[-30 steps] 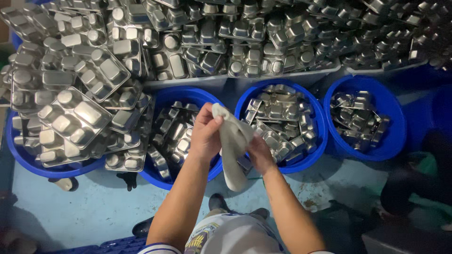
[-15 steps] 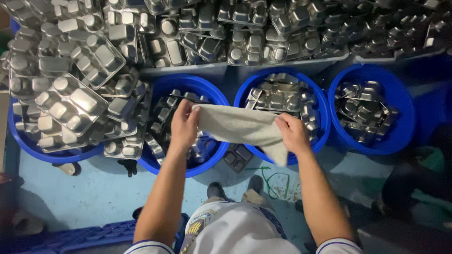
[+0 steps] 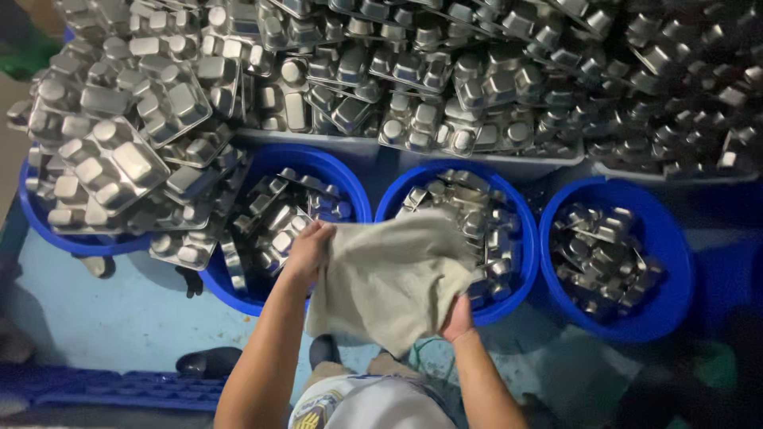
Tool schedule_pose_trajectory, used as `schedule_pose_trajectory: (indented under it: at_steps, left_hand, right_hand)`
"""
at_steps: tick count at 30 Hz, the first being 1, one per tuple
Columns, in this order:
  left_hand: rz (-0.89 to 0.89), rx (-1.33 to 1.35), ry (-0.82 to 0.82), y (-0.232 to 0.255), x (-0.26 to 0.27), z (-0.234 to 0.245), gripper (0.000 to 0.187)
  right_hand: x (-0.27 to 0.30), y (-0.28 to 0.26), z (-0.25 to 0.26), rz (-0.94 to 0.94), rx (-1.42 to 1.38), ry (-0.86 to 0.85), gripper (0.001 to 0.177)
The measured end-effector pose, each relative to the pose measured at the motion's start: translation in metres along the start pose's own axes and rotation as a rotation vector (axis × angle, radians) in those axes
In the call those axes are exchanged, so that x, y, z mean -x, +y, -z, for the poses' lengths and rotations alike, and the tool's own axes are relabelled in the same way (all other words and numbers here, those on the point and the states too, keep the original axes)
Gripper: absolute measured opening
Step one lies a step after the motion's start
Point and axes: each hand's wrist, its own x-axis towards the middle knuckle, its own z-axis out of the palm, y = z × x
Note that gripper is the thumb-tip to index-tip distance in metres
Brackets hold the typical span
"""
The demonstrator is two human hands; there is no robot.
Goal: The person repeatedly picks up stainless steel compartmentalized trays from a large pile, wipes them with a white cloth, and places them into blue bins. The process is continuous and repetitive.
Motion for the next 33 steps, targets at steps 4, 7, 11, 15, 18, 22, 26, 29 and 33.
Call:
schedule_pose_trajectory:
  at_steps: [4,7,11,15,18,22,26,29,33]
  left_hand:
    - [-0.117,-0.102,0.128,-0.071,-0.033,0.037,0.010]
    - [-0.168,-0.308,0.250,-0.081,-0.032,0.049,0.015]
    - [-0.185,-0.198,0.202,-0.052,-0.031,0.043,0.034]
    - [-0.361,-0.518,0.132,-0.038,-0.023,0.044,0.049]
    - [-0.391,-0.588,0.181,-0.030,-0.014,0.045,0.046]
    - [-0.364,-0.672,0.268,-0.018,0.010,0.052,0.038]
    - [-0.412,-1.247,0.223,-0.013,0.022,0.074,0.031]
    - [-0.346,-1.408,0.290,-0.029,0.013,0.101,0.024]
    - [-0.110,-1.101,0.231,-0.091,-0.032,0.144,0.031]
  right_hand:
    - [-0.006,-0.054,-0.005,-0.005,0.289,0.126,0.070]
    - [-0.033,-0.094,0.014,0.272,1.191,0.405,0.051]
    - [-0.076,-0.134,0.001,0.434,0.973,0.309,0.022]
    - [-0.102,-0.146,-0.027,0.503,1.173,0.252,0.020]
    - [-0.107,-0.142,-0.057,0.537,1.262,0.215,0.036]
    - [-0.094,-0.140,-0.090,0.690,1.739,-0.122,0.038]
    - [-0.108,-0.121,-0.093,0.731,2.301,-0.046,0.020]
    - [-0.135,-0.105,-0.066,0.964,2.221,-0.323,0.022]
    - [-0.163,-0.033,-0.062,0.288,1.763,0.052,0.022]
